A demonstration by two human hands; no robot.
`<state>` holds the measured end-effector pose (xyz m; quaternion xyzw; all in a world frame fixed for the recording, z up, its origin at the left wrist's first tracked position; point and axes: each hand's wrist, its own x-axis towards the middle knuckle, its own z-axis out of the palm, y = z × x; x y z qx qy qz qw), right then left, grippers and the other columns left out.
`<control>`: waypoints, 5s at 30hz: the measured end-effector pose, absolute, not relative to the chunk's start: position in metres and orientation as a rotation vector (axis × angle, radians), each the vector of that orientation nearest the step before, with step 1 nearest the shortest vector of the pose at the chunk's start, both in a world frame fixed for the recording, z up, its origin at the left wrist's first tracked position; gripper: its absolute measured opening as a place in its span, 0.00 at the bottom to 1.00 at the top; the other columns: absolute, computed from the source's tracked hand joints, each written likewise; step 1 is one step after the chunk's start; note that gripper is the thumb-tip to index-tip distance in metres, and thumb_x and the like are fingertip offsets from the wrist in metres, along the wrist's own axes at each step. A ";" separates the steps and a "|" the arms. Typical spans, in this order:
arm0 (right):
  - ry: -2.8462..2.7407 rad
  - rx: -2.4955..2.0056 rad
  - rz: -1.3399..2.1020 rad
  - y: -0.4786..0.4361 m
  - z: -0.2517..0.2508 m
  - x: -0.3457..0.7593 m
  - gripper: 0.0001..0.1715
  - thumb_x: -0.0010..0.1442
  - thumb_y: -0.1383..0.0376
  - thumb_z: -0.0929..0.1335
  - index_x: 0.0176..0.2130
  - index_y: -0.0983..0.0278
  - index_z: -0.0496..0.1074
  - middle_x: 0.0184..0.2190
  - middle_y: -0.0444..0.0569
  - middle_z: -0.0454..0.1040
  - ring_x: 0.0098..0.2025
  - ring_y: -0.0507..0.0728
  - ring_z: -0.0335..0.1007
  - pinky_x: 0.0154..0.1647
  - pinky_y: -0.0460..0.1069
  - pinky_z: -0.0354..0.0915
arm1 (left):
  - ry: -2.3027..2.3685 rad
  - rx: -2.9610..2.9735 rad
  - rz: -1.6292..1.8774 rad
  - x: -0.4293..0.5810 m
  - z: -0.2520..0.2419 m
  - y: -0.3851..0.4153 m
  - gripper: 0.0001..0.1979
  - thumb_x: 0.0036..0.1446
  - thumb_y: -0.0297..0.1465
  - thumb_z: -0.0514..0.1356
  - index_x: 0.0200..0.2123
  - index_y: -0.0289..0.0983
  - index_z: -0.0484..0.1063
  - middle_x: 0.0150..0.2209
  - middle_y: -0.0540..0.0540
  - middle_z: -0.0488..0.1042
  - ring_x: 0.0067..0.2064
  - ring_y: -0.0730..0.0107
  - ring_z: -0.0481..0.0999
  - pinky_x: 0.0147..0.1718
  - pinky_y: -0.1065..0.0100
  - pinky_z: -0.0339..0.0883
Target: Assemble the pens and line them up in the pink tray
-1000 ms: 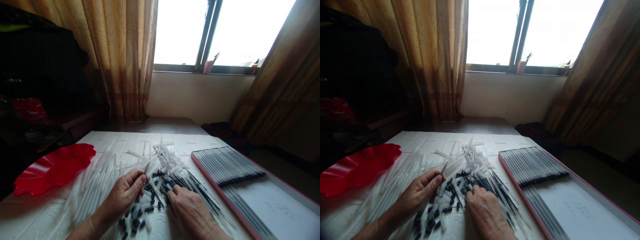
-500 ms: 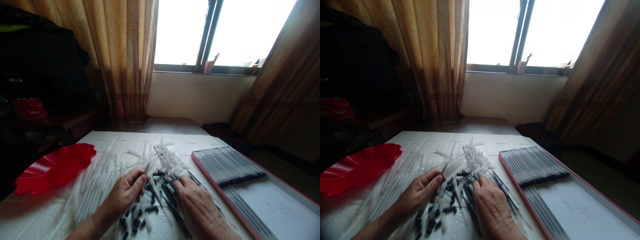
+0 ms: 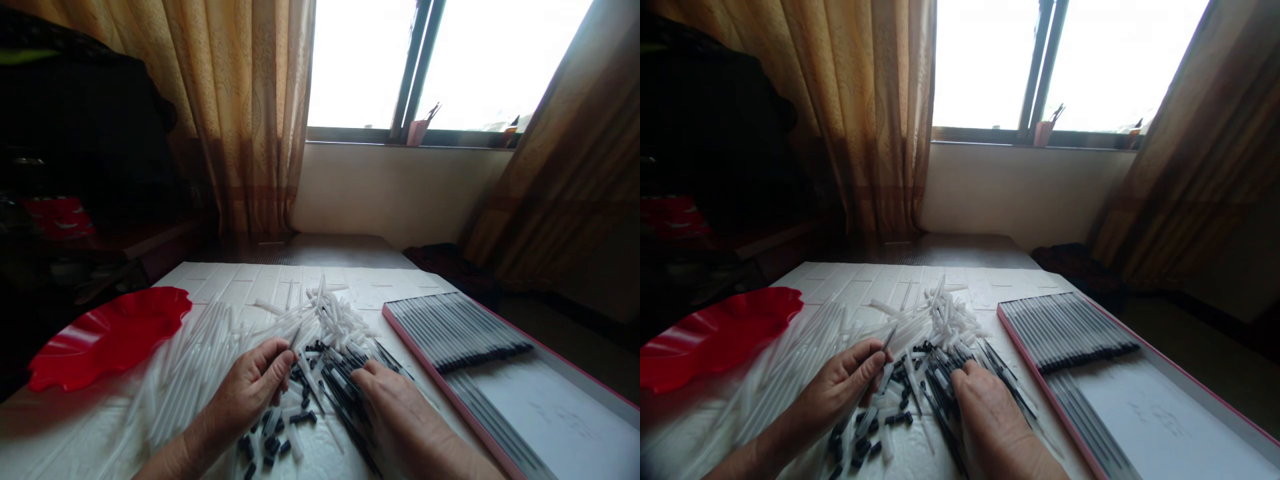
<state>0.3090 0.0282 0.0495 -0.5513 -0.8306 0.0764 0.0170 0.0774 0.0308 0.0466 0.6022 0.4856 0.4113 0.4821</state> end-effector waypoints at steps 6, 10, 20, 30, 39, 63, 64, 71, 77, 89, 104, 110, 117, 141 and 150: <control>-2.478 -1.663 0.277 0.032 0.047 0.313 0.10 0.58 0.76 0.66 0.32 0.63 0.73 0.37 0.50 0.75 0.35 0.57 0.74 0.33 0.47 0.62 | 1.199 1.508 0.969 0.077 0.045 0.030 0.36 0.51 0.65 0.56 0.35 0.34 0.70 0.21 0.55 0.66 0.20 0.78 0.65 0.18 0.77 0.60; -2.419 -1.594 0.268 0.037 0.047 0.313 0.10 0.60 0.75 0.65 0.32 0.62 0.73 0.36 0.49 0.76 0.33 0.56 0.74 0.32 0.47 0.62 | 1.205 1.579 0.927 0.075 0.040 0.030 0.37 0.54 0.64 0.54 0.41 0.34 0.72 0.21 0.55 0.65 0.19 0.78 0.64 0.16 0.77 0.56; -2.363 -1.439 0.186 0.046 0.035 0.311 0.05 0.62 0.71 0.68 0.38 0.62 0.75 0.37 0.49 0.77 0.36 0.58 0.77 0.35 0.48 0.64 | 1.204 1.715 0.885 0.074 0.035 0.028 0.27 0.64 0.52 0.53 0.51 0.36 0.74 0.21 0.54 0.66 0.20 0.76 0.63 0.17 0.77 0.56; -2.566 -1.584 0.164 0.041 0.042 0.305 0.14 0.60 0.79 0.64 0.34 0.64 0.75 0.34 0.50 0.78 0.34 0.57 0.76 0.34 0.46 0.63 | 1.222 1.748 0.896 0.077 0.045 0.023 0.23 0.65 0.47 0.54 0.48 0.36 0.76 0.22 0.53 0.66 0.20 0.76 0.62 0.16 0.78 0.55; -2.462 -1.539 0.115 0.038 0.050 0.307 0.16 0.66 0.74 0.61 0.43 0.59 0.74 0.37 0.50 0.74 0.32 0.55 0.75 0.31 0.46 0.61 | 1.219 1.765 0.883 0.076 0.041 0.026 0.22 0.66 0.46 0.53 0.49 0.37 0.76 0.22 0.53 0.68 0.19 0.76 0.62 0.16 0.78 0.55; -2.198 -1.192 0.467 0.035 0.034 0.303 0.04 0.65 0.65 0.63 0.36 0.58 0.67 0.19 0.38 0.69 0.19 0.51 0.63 0.24 0.45 0.55 | 1.244 1.875 0.858 0.078 0.050 0.023 0.20 0.66 0.44 0.52 0.45 0.37 0.77 0.22 0.51 0.70 0.23 0.71 0.68 0.22 0.75 0.60; -2.196 -1.187 0.472 0.035 0.034 0.302 0.04 0.65 0.65 0.63 0.36 0.58 0.67 0.19 0.37 0.68 0.19 0.51 0.63 0.24 0.45 0.55 | 1.240 1.880 0.857 0.078 0.050 0.023 0.20 0.66 0.43 0.52 0.45 0.37 0.77 0.22 0.51 0.71 0.23 0.70 0.68 0.23 0.75 0.60; -2.150 -1.188 0.539 0.032 0.037 0.299 0.03 0.62 0.67 0.64 0.36 0.58 0.63 0.19 0.37 0.68 0.20 0.52 0.63 0.25 0.45 0.56 | 1.234 1.907 0.845 0.078 0.051 0.022 0.18 0.66 0.42 0.51 0.44 0.37 0.76 0.22 0.52 0.71 0.24 0.71 0.69 0.23 0.75 0.61; -2.202 -1.188 0.523 0.036 0.032 0.301 0.07 0.60 0.67 0.64 0.31 0.58 0.61 0.22 0.39 0.69 0.22 0.52 0.64 0.26 0.44 0.57 | 1.225 1.911 0.855 0.078 0.050 0.022 0.19 0.66 0.41 0.52 0.47 0.37 0.77 0.22 0.52 0.72 0.24 0.71 0.70 0.24 0.75 0.61; -2.100 -1.027 0.555 0.034 0.039 0.301 0.07 0.63 0.67 0.63 0.37 0.61 0.71 0.30 0.46 0.76 0.30 0.54 0.71 0.32 0.46 0.65 | 1.183 2.082 0.870 0.080 0.046 0.017 0.17 0.65 0.34 0.55 0.53 0.44 0.77 0.47 0.45 0.82 0.48 0.60 0.80 0.49 0.69 0.70; -2.022 -0.909 0.640 0.034 0.047 0.298 0.08 0.61 0.69 0.66 0.36 0.63 0.77 0.31 0.48 0.76 0.31 0.54 0.72 0.33 0.46 0.66 | 1.082 2.058 0.750 0.085 0.052 0.011 0.20 0.65 0.28 0.54 0.58 0.46 0.74 0.51 0.51 0.80 0.53 0.64 0.79 0.53 0.71 0.68; -2.036 -0.840 0.612 0.037 0.043 0.300 0.10 0.61 0.71 0.67 0.38 0.64 0.78 0.33 0.50 0.76 0.33 0.54 0.74 0.34 0.47 0.68 | 1.079 2.065 0.672 0.084 0.054 0.011 0.21 0.65 0.27 0.54 0.58 0.48 0.72 0.52 0.53 0.80 0.51 0.67 0.80 0.52 0.73 0.68; -2.054 -0.838 0.626 0.035 0.046 0.303 0.09 0.62 0.71 0.67 0.38 0.64 0.78 0.33 0.50 0.76 0.33 0.54 0.73 0.35 0.47 0.68 | 1.058 2.016 0.685 0.082 0.052 0.013 0.21 0.67 0.28 0.54 0.59 0.52 0.71 0.53 0.56 0.79 0.54 0.68 0.78 0.52 0.74 0.67; -2.163 -0.899 0.785 0.032 0.047 0.303 0.09 0.62 0.65 0.67 0.39 0.64 0.78 0.29 0.46 0.75 0.30 0.52 0.70 0.32 0.45 0.62 | 1.039 1.901 0.620 0.080 0.055 0.013 0.13 0.64 0.32 0.58 0.48 0.42 0.80 0.36 0.50 0.82 0.37 0.68 0.80 0.37 0.74 0.68; -2.330 -1.155 0.864 0.028 0.055 0.302 0.18 0.64 0.61 0.64 0.25 0.65 0.70 0.19 0.40 0.64 0.23 0.49 0.60 0.24 0.44 0.52 | 1.058 1.990 0.509 0.082 0.061 0.011 0.14 0.67 0.33 0.56 0.51 0.44 0.78 0.39 0.51 0.82 0.38 0.69 0.79 0.39 0.74 0.68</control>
